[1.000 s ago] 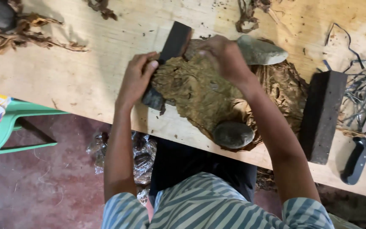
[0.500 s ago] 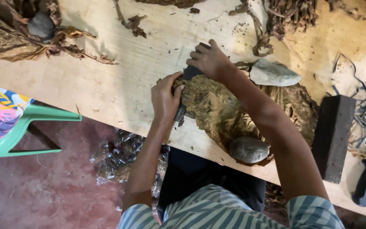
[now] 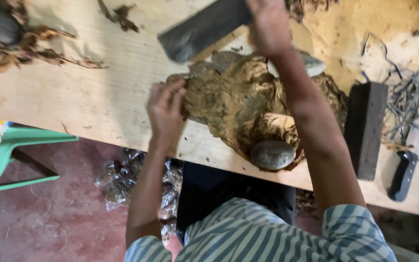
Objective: Smoothing and flattening dried tobacco leaves on a wooden table using hands and stones as weights
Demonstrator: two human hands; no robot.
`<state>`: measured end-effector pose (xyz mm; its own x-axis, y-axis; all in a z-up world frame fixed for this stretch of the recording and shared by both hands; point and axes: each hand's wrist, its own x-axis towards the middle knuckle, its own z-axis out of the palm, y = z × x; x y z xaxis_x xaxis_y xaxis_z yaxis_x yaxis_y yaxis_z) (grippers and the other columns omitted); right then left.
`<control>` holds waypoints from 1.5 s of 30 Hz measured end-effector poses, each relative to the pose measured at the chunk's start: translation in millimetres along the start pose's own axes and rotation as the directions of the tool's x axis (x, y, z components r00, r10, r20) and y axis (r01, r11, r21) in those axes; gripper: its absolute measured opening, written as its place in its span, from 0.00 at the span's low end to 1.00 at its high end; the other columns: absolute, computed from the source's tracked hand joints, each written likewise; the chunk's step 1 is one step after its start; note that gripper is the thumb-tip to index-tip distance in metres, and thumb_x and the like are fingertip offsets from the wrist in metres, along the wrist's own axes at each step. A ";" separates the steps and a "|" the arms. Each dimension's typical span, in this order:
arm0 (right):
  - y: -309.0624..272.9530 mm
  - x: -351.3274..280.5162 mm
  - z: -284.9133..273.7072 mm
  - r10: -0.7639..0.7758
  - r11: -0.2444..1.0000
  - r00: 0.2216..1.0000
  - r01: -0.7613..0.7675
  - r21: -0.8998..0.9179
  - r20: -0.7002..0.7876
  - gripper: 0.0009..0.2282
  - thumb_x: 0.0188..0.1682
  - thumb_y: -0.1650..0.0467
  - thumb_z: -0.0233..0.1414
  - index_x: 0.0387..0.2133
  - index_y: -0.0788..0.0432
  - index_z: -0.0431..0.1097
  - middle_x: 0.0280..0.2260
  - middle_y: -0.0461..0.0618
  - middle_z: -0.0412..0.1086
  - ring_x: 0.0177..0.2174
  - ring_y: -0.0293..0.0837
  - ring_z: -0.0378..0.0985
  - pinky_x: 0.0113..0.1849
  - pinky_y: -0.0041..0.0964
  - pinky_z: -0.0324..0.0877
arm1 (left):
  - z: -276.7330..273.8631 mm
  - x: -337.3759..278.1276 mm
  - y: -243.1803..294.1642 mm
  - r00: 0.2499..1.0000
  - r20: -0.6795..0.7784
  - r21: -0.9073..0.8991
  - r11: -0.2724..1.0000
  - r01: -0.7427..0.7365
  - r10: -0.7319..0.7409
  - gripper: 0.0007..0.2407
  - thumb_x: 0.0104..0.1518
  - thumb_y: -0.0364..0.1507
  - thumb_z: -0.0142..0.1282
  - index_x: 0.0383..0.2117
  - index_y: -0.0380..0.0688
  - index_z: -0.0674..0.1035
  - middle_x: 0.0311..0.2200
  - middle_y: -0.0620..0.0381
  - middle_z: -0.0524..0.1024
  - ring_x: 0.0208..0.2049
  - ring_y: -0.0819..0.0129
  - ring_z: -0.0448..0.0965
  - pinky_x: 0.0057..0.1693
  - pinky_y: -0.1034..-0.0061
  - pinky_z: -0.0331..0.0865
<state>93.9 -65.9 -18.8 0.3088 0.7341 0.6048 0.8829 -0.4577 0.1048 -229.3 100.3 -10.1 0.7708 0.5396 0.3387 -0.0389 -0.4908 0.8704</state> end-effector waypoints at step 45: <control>-105.2 -91.1 12.3 -0.265 0.918 0.928 0.326 -0.225 0.261 0.26 0.56 0.62 0.46 0.70 0.43 0.56 0.73 0.41 0.47 0.74 0.50 0.38 0.71 0.60 0.33 | 67.7 100.2 -105.6 0.796 0.601 0.600 0.699 -0.389 -0.073 0.10 0.59 0.29 0.59 0.46 0.47 0.83 0.50 0.51 0.75 0.59 0.50 0.71 0.61 0.46 0.66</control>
<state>-22.8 -78.5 -94.6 0.1445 0.9337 0.3276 0.8318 -0.2939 0.4708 -104.9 159.9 -92.3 0.9985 0.0539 -0.0093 0.0544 -0.9635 0.2620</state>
